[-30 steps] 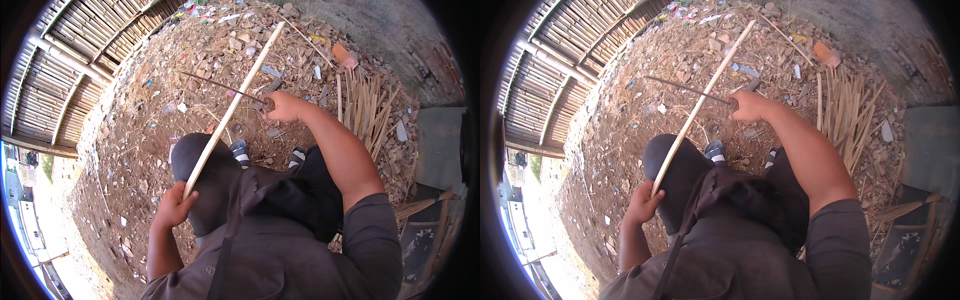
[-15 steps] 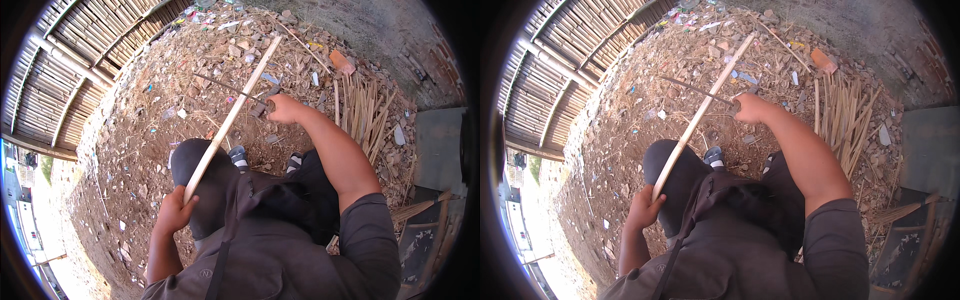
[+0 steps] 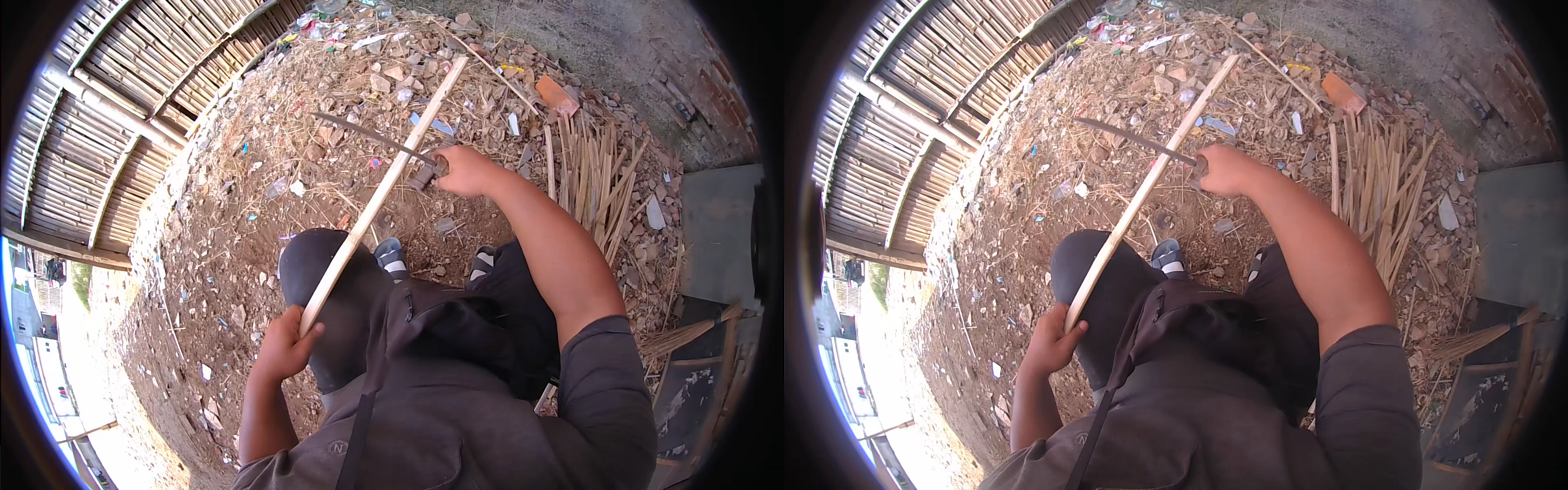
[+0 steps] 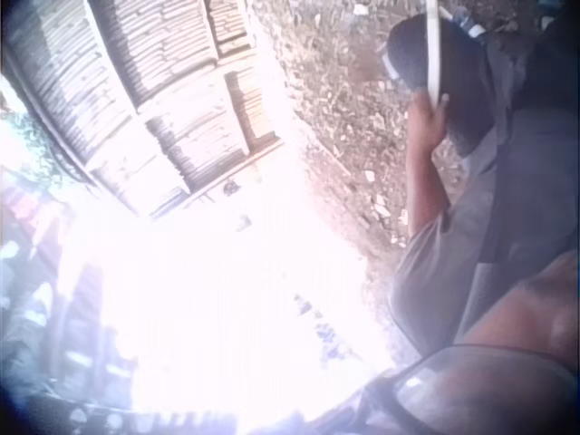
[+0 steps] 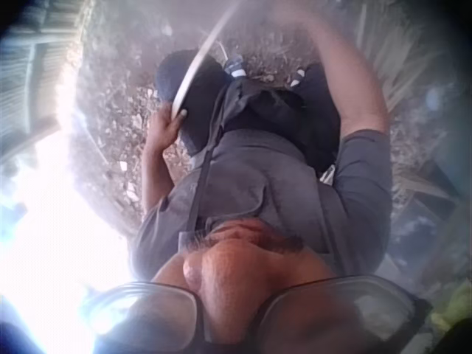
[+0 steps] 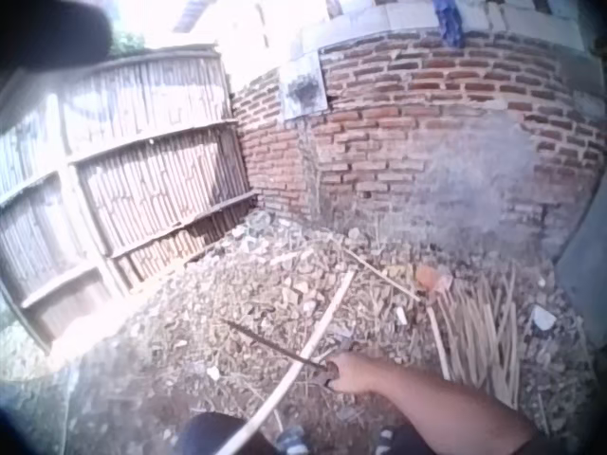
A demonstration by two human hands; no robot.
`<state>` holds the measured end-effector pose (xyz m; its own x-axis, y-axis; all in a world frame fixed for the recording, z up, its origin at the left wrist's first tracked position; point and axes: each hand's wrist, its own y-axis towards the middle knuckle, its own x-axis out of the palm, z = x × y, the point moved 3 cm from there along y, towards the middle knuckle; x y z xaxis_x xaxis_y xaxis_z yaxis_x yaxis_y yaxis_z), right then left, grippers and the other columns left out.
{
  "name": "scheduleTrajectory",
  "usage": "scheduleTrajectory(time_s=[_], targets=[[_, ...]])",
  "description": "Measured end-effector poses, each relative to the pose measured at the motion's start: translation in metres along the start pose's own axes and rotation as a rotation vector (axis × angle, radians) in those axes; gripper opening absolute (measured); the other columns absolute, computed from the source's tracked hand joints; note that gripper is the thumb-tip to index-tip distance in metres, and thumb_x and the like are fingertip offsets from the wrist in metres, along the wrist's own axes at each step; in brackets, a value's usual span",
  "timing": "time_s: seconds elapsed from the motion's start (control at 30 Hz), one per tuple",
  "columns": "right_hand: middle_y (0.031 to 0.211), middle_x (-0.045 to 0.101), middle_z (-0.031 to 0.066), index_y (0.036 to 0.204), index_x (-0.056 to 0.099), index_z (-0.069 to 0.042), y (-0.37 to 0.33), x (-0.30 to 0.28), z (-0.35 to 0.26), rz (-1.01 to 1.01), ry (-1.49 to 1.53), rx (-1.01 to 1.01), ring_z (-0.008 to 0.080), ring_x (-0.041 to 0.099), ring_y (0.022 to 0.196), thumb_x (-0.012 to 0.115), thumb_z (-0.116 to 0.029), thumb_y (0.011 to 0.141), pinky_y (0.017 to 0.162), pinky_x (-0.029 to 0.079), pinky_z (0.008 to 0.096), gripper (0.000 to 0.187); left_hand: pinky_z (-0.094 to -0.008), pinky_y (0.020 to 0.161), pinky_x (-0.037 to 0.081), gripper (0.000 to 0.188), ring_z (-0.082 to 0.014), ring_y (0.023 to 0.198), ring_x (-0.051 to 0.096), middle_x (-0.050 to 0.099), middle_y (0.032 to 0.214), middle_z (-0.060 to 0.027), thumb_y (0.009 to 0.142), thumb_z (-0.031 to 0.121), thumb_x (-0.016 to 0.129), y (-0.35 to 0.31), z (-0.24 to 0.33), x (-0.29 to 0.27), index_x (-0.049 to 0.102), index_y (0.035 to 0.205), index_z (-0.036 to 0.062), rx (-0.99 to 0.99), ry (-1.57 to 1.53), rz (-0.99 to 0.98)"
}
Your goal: The person thins bamboo slats by pulling a long thin slat across the blade of a knife held in their hand, removing small shavings.
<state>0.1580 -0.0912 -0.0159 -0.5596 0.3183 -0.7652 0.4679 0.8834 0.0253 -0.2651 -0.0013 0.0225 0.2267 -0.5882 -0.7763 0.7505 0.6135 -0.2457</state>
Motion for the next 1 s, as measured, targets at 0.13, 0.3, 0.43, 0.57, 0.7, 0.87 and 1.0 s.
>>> scheduleTrajectory(time_s=[0.13,0.3,0.43,0.57,0.7,0.87,1.0], targets=[[0.088,0.07,0.0193,0.102,0.067,-0.001,-0.022,0.015,-0.066,-0.403,-0.185,-0.208,0.0359,0.069,0.089,0.067,-0.015,0.072,0.078,0.052,0.0463,0.033,-0.0427,0.059,0.045,0.032,-0.0325,0.062,0.058,0.057,0.067,-0.0176,0.09,0.027,0.071,-0.002,-0.007,-0.002,0.051,0.084,0.0024,-0.009,-0.035,-0.015],[0.079,0.068,0.0146,0.108,0.067,-0.004,0.006,-0.009,0.023,-0.187,0.042,0.046,0.0291,0.068,0.078,0.074,-0.02,0.073,0.072,0.051,0.0415,0.039,-0.0372,0.06,0.043,0.028,-0.0163,0.064,0.049,0.053,0.068,-0.008,0.094,0.023,0.068,0.008,-0.002,-0.004,0.051,0.084,0.003,-0.06,-0.167,-0.109],[0.086,0.069,0.0205,0.1,0.065,-0.001,0.004,-0.014,0.0,-0.096,0.082,0.119,0.0346,0.069,0.083,0.066,-0.015,0.075,0.076,0.053,0.0452,0.028,-0.0356,0.061,0.043,0.026,-0.0166,0.066,0.049,0.053,0.07,-0.0072,0.095,0.025,0.067,0.006,-0.018,-0.003,0.056,0.089,0.0029,-0.041,-0.223,-0.114],[0.087,0.069,0.0204,0.1,0.066,-0.001,-0.02,0.017,-0.063,-0.402,-0.22,-0.292,0.0365,0.068,0.083,0.066,-0.015,0.074,0.075,0.053,0.0452,0.029,-0.0361,0.062,0.043,0.027,-0.0168,0.066,0.049,0.052,0.07,-0.0064,0.095,0.026,0.066,0.006,-0.02,-0.002,0.055,0.088,0.003,-0.054,-0.26,-0.105],[0.088,0.069,0.0213,0.1,0.065,-0.001,-0.002,0.011,-0.027,-0.398,-0.031,-0.114,0.0378,0.068,0.088,0.068,-0.017,0.073,0.076,0.052,0.0458,0.032,-0.0408,0.062,0.044,0.03,-0.0271,0.065,0.055,0.055,0.071,-0.0135,0.095,0.028,0.065,0.003,-0.002,-0.003,0.052,0.086,0.0029,-0.055,-0.105,-0.113],[0.086,0.069,0.0176,0.102,0.066,-0.004,0.012,-0.003,0.013,-0.093,0.074,0.047,0.0358,0.069,0.084,0.071,-0.019,0.072,0.074,0.052,0.0449,0.033,-0.0458,0.062,0.045,0.033,-0.0394,0.068,0.059,0.058,0.072,-0.0208,0.093,0.03,0.067,0.005,0.005,-0.009,0.05,0.085,0.003,-0.021,0.044,-0.031],[0.089,0.07,0.0187,0.104,0.067,-0.005,-0.017,0.023,-0.054,-0.412,-0.187,-0.204,0.0399,0.068,0.086,0.069,-0.016,0.073,0.076,0.053,0.0478,0.033,-0.0452,0.063,0.045,0.034,-0.0363,0.067,0.059,0.057,0.071,-0.0188,0.092,0.03,0.069,0.004,-0.002,-0.007,0.051,0.085,0.0027,-0.066,0.019,-0.052]])
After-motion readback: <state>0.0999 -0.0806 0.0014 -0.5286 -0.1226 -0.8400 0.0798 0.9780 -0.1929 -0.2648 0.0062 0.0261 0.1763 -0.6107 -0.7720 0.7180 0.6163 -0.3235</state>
